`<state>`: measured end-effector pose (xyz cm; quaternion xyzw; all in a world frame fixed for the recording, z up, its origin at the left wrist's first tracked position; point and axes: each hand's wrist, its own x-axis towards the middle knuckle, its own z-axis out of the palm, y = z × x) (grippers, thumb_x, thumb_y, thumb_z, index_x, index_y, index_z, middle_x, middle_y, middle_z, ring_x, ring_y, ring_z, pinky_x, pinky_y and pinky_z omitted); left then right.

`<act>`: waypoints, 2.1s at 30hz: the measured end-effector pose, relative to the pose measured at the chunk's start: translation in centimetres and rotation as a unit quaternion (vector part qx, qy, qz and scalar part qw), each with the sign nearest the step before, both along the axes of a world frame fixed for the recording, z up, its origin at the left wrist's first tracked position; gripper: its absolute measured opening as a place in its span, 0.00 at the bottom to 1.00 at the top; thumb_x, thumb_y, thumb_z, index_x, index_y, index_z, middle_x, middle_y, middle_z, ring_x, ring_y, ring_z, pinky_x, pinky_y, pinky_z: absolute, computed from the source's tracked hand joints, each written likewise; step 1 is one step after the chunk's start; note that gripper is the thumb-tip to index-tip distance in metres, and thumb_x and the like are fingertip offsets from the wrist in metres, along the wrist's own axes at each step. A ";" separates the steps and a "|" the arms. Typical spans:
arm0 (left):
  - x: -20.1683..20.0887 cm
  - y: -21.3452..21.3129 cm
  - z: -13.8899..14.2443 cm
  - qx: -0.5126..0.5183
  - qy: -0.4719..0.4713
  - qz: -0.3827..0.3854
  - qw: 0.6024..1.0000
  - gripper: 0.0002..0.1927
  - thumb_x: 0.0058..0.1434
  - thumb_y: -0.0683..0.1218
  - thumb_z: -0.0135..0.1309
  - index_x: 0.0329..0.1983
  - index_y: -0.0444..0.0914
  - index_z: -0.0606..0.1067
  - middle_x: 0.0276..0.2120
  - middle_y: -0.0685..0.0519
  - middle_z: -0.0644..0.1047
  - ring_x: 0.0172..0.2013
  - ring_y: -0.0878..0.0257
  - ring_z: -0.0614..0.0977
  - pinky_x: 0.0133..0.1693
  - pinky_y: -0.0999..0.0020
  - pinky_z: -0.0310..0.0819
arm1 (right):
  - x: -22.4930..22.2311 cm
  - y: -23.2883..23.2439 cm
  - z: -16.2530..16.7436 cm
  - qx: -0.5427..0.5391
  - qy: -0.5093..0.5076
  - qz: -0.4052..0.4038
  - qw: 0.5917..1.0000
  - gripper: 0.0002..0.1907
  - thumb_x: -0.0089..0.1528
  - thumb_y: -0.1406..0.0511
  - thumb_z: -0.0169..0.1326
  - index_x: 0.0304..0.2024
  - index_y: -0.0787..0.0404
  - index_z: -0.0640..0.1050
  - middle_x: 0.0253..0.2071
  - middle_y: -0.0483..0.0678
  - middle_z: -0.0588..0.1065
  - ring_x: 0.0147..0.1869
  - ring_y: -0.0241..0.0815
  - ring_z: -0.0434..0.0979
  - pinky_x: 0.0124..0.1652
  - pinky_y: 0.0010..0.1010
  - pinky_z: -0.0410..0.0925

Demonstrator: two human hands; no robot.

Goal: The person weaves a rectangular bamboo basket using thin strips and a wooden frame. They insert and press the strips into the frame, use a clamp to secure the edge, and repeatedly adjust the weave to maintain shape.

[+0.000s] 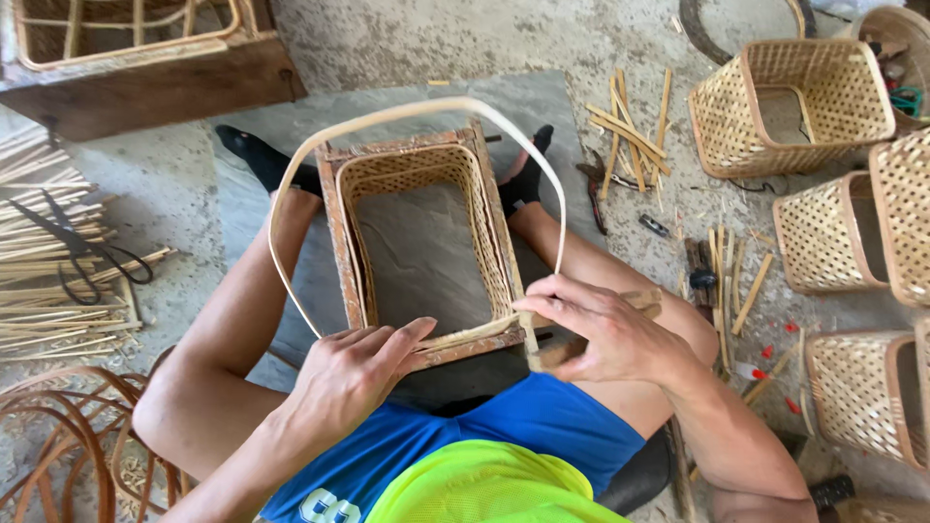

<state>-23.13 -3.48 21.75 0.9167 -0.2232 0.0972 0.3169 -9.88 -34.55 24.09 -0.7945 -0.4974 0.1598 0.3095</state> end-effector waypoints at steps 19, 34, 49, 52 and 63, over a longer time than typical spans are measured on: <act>-1.6 -4.2 -23.4 0.018 0.139 0.009 0.990 0.25 0.55 0.38 0.50 0.58 0.34 0.75 0.50 0.44 0.81 0.44 0.50 0.84 0.46 0.58 0.79 | -3.1 -7.7 -8.3 0.242 0.348 -0.162 0.891 0.49 0.59 0.65 0.69 0.75 0.65 0.55 0.66 0.57 0.69 0.65 0.45 0.74 0.63 0.33 0.69; 0.0 -4.5 -23.3 0.021 0.258 0.066 0.964 0.16 0.64 0.45 0.53 0.53 0.46 0.82 0.31 0.42 0.82 0.27 0.47 0.84 0.30 0.53 0.79 | -5.8 -3.4 -6.3 0.138 0.188 -0.180 0.956 0.40 0.53 0.62 0.72 0.63 0.64 0.68 0.57 0.58 0.77 0.58 0.49 0.78 0.59 0.37 0.72; 1.6 -4.5 -23.6 0.013 0.325 0.050 0.944 0.13 0.64 0.45 0.54 0.48 0.52 0.84 0.32 0.46 0.83 0.31 0.50 0.85 0.38 0.56 0.81 | -5.4 -2.9 -6.3 0.217 0.211 -0.012 0.953 0.43 0.50 0.64 0.75 0.65 0.64 0.69 0.54 0.58 0.74 0.60 0.60 0.77 0.61 0.58 0.70; 0.5 -4.1 -23.1 0.157 0.318 -0.017 0.935 0.16 0.74 0.53 0.49 0.63 0.51 0.75 0.37 0.47 0.82 0.38 0.53 0.84 0.40 0.58 0.80 | -5.7 -1.3 -7.9 0.282 0.162 0.011 0.946 0.41 0.51 0.65 0.74 0.63 0.64 0.69 0.52 0.57 0.76 0.58 0.60 0.79 0.58 0.59 0.72; -2.0 -5.9 -23.7 0.030 0.201 0.083 0.976 0.07 0.65 0.41 0.49 0.45 0.36 0.73 0.34 0.49 0.80 0.38 0.54 0.83 0.41 0.59 0.76 | -5.6 5.0 -10.1 0.204 0.189 0.004 0.961 0.27 0.58 0.65 0.70 0.54 0.58 0.70 0.50 0.51 0.79 0.59 0.54 0.82 0.61 0.55 0.76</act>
